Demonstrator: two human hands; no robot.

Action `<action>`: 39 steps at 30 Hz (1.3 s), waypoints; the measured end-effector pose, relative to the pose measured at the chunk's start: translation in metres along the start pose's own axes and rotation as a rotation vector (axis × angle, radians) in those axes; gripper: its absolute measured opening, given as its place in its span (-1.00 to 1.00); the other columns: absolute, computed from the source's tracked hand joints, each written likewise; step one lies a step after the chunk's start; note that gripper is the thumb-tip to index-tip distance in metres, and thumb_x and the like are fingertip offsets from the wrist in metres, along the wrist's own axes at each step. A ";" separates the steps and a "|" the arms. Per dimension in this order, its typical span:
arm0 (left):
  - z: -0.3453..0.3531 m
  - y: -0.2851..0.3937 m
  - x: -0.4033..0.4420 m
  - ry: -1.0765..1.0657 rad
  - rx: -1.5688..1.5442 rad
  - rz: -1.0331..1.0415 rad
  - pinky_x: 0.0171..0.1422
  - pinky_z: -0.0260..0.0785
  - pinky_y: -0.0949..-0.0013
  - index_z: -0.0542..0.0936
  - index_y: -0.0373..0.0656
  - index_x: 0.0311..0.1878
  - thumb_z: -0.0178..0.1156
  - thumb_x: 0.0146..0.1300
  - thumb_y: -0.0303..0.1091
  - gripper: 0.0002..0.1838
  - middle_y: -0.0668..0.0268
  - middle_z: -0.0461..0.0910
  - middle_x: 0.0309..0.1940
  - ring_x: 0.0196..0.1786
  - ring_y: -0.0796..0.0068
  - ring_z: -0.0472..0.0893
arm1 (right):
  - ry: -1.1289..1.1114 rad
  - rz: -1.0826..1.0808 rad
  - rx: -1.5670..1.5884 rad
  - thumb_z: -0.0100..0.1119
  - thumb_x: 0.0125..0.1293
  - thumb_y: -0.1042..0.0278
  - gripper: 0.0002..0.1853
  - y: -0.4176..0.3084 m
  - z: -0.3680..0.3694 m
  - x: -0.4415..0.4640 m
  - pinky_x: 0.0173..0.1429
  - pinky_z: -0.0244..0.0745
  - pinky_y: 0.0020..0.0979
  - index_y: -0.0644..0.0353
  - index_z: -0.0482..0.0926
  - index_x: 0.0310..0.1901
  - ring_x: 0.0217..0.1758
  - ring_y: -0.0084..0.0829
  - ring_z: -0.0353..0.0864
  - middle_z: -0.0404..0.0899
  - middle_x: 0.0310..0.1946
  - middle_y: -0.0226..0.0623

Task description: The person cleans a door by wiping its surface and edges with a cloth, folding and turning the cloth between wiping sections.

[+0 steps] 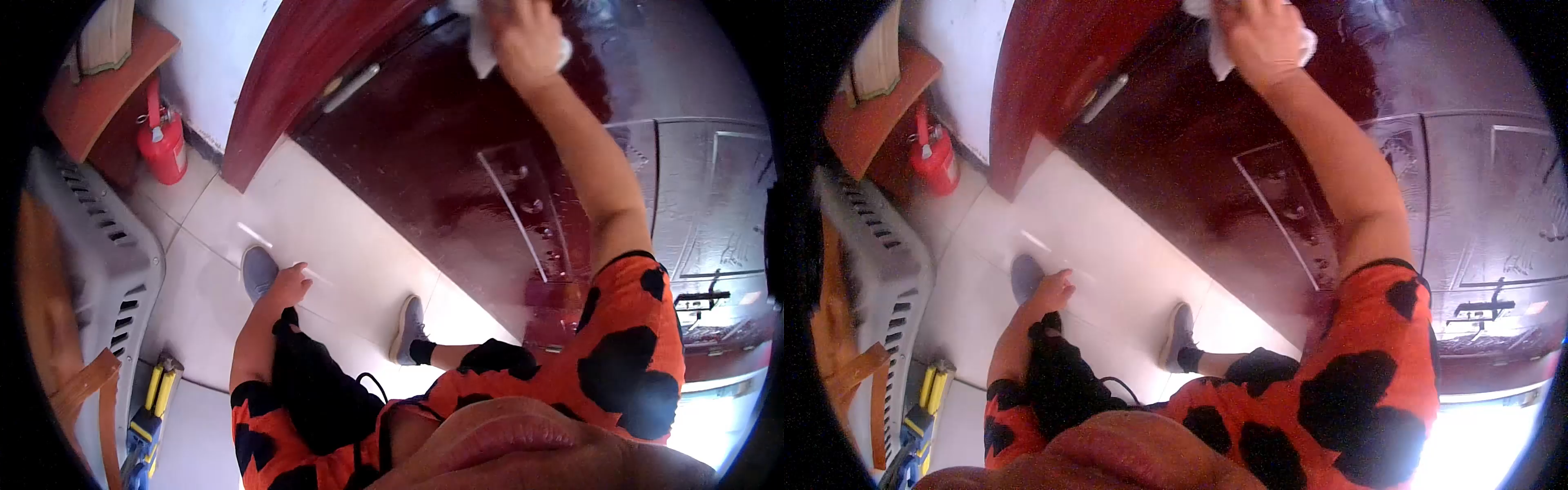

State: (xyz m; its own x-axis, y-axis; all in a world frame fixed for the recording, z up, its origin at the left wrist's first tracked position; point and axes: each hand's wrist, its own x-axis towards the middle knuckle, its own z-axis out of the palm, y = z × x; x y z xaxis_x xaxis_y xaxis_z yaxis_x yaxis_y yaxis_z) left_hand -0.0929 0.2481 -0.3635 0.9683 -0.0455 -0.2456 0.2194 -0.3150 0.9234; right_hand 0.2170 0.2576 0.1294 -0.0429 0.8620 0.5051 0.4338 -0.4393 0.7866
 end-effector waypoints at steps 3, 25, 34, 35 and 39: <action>-0.003 0.004 -0.005 0.004 -0.049 -0.087 -0.04 0.42 0.19 0.35 -0.34 0.12 0.13 0.11 -0.29 -0.48 0.01 0.59 -0.29 -0.17 0.05 0.58 | -0.217 -0.246 0.059 0.11 0.01 0.26 -0.76 -0.060 0.030 -0.036 -0.12 0.39 -0.29 0.01 0.58 -0.23 -0.02 -0.35 0.37 0.42 -0.18 -0.40; 0.009 -0.009 0.004 0.052 -0.012 -0.026 -0.07 0.41 0.14 0.35 -0.29 0.13 0.16 0.11 -0.28 -0.48 0.03 0.60 -0.31 -0.19 0.04 0.58 | -0.242 -0.324 0.422 -0.01 0.12 0.38 -0.79 -0.120 0.043 -0.059 -0.19 0.26 -0.27 0.20 0.54 -0.23 -0.18 -0.29 0.34 0.40 -0.25 -0.30; -0.001 0.004 0.003 -0.024 -0.066 -0.097 -0.07 0.42 0.15 0.36 -0.29 0.11 0.17 0.11 -0.26 -0.49 0.02 0.60 -0.28 -0.18 0.04 0.58 | -0.168 -0.646 0.321 0.10 0.00 0.27 -0.73 -0.171 0.064 -0.089 -0.12 0.24 -0.41 -0.02 0.61 -0.21 -0.10 -0.44 0.35 0.40 -0.22 -0.53; 0.000 0.000 0.004 -0.025 -0.066 -0.104 -0.07 0.42 0.15 0.36 -0.29 0.11 0.17 0.11 -0.26 -0.49 0.02 0.60 -0.28 -0.18 0.04 0.58 | -0.218 -0.723 0.111 0.10 0.00 0.26 -0.73 -0.177 0.066 -0.089 -0.11 0.24 -0.39 -0.01 0.61 -0.21 -0.08 -0.44 0.33 0.39 -0.22 -0.55; 0.008 -0.003 -0.002 0.053 -0.020 -0.069 -0.07 0.42 0.17 0.36 -0.28 0.12 0.16 0.11 -0.30 -0.50 0.04 0.59 -0.29 -0.20 0.08 0.58 | -0.586 -0.801 0.154 0.04 0.12 0.34 -0.73 -0.195 0.063 -0.083 -0.07 0.32 -0.26 0.19 0.58 -0.15 -0.03 -0.28 0.39 0.46 -0.12 -0.28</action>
State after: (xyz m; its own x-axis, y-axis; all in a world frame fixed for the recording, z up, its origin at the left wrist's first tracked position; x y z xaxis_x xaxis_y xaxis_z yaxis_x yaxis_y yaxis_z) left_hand -0.0962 0.2411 -0.3683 0.9558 0.0263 -0.2930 0.2873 -0.2967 0.9107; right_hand 0.1926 0.2874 -0.0883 0.0583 0.8960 -0.4403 0.5843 0.3269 0.7428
